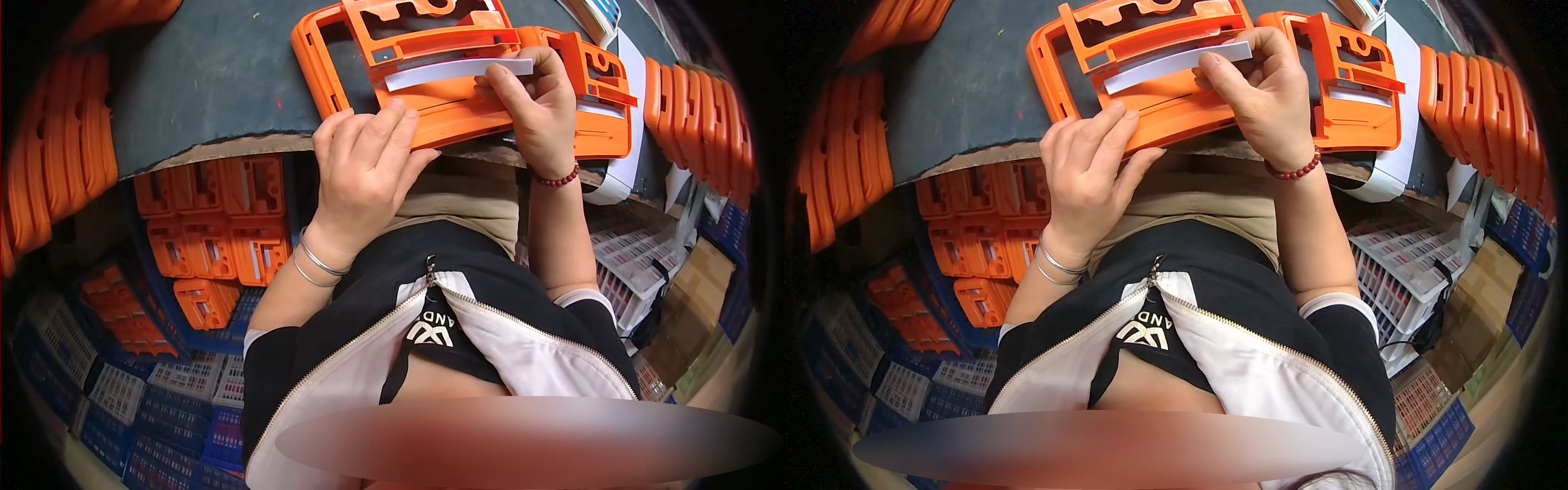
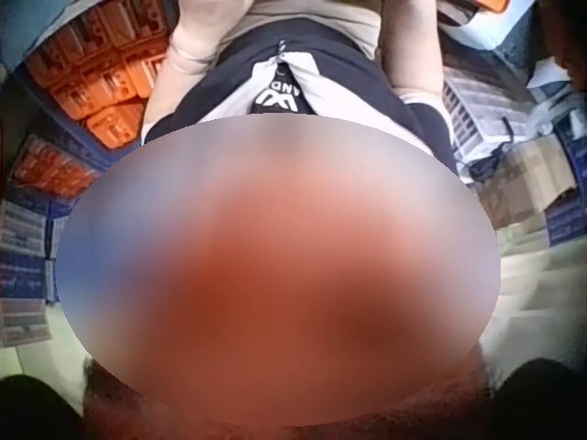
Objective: The person applies adhesive strips and labels to orange plastic component housings by hand.
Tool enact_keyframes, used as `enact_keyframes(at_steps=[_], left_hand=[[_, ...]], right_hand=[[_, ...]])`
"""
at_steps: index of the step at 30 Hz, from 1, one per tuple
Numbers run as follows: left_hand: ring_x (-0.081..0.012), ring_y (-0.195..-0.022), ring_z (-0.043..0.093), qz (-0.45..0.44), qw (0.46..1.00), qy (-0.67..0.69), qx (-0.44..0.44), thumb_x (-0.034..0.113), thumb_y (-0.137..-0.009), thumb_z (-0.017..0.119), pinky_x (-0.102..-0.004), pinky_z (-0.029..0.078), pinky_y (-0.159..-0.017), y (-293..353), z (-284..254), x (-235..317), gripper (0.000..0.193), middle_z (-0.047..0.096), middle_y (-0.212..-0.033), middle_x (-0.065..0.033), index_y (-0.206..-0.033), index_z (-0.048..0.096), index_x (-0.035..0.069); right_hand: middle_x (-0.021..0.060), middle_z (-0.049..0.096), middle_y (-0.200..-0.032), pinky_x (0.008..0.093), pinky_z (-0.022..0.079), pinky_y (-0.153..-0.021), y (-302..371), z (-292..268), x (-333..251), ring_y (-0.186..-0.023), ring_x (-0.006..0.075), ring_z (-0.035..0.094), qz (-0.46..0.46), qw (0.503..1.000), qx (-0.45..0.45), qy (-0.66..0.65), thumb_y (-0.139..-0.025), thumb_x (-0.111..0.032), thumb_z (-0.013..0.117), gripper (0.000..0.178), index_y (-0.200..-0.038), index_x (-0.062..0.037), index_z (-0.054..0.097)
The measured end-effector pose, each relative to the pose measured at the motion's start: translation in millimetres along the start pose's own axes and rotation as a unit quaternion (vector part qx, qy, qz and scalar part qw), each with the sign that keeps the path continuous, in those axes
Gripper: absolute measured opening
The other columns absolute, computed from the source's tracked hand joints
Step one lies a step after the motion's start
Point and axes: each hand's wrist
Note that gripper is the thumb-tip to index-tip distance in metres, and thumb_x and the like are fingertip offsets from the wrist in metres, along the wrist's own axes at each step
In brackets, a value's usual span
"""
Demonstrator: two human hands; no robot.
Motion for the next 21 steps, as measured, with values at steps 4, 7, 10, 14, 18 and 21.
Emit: enact_keyframes(at_steps=[4,7,10,14,18,21], left_hand=[[-0.0240,-0.095,0.058,0.006,1.000,-0.001,0.002,0.026,-0.075,0.082,-0.0433,0.041,-0.096,-0.3,-0.3,-0.1,0.046,0.064,-0.118,-0.0082,-0.113,0.069,0.002],[-0.0243,-0.096,0.058,0.002,1.000,-0.001,0.003,0.026,-0.075,0.082,-0.0432,0.041,-0.096,-0.9,-0.9,0.1,0.045,0.064,-0.119,-0.0081,-0.112,0.070,0.002],[-0.0246,-0.096,0.058,0.006,1.000,-0.003,0.000,0.025,-0.075,0.082,-0.0432,0.041,-0.096,-1.2,-1.6,-0.2,0.045,0.064,-0.119,-0.0082,-0.112,0.069,0.002],[-0.0258,-0.097,0.058,-0.006,1.000,0.002,-0.009,0.026,-0.076,0.082,-0.0430,0.041,-0.096,-3.1,-4.1,2.0,0.047,0.060,-0.126,-0.0123,-0.113,0.067,0.002],[-0.0290,-0.100,0.058,-0.026,1.000,0.012,-0.003,0.028,-0.075,0.084,-0.0429,0.041,-0.096,-6.1,-4.7,2.3,0.053,0.056,-0.132,-0.0178,-0.115,0.061,0.002],[-0.0307,-0.105,0.056,-0.024,1.000,0.018,0.003,0.027,-0.073,0.085,-0.0426,0.041,-0.095,-5.6,-5.7,1.2,0.056,0.056,-0.130,-0.0183,-0.115,0.056,0.003]], right_hand=[[0.0102,0.069,-0.092,0.0248,0.057,-0.076,0.2,4.2,0.8,-0.083,0.0122,0.068,-0.007,1.000,0.013,0.008,-0.093,-0.004,0.070,0.021,-0.101,0.0008,0.051],[0.0094,0.069,-0.091,0.0240,0.056,-0.075,0.0,5.0,1.8,-0.083,0.0112,0.068,-0.009,1.000,0.013,0.015,-0.093,-0.005,0.070,0.021,-0.101,0.0008,0.052],[0.0088,0.069,-0.091,0.0237,0.055,-0.075,-0.3,5.3,2.0,-0.082,0.0107,0.067,-0.013,1.000,0.014,0.021,-0.093,-0.005,0.070,0.021,-0.100,0.0007,0.052],[0.0084,0.069,-0.091,0.0240,0.055,-0.074,0.0,4.5,1.7,-0.082,0.0106,0.067,-0.016,0.999,0.012,0.028,-0.093,-0.007,0.071,0.021,-0.100,0.0005,0.052],[0.0090,0.069,-0.091,0.0245,0.056,-0.073,-1.3,4.5,1.1,-0.082,0.0112,0.067,-0.017,0.999,0.018,0.030,-0.093,-0.007,0.070,0.021,-0.100,0.0008,0.052],[0.0096,0.069,-0.090,0.0250,0.056,-0.073,-1.8,3.6,-2.1,-0.082,0.0117,0.067,0.019,0.999,0.012,0.022,-0.093,-0.007,0.070,0.021,-0.100,0.0009,0.052]])
Point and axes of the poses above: each hand's wrist, its own y-axis away from the middle knuckle, its own z-axis out of the palm, x = y × z
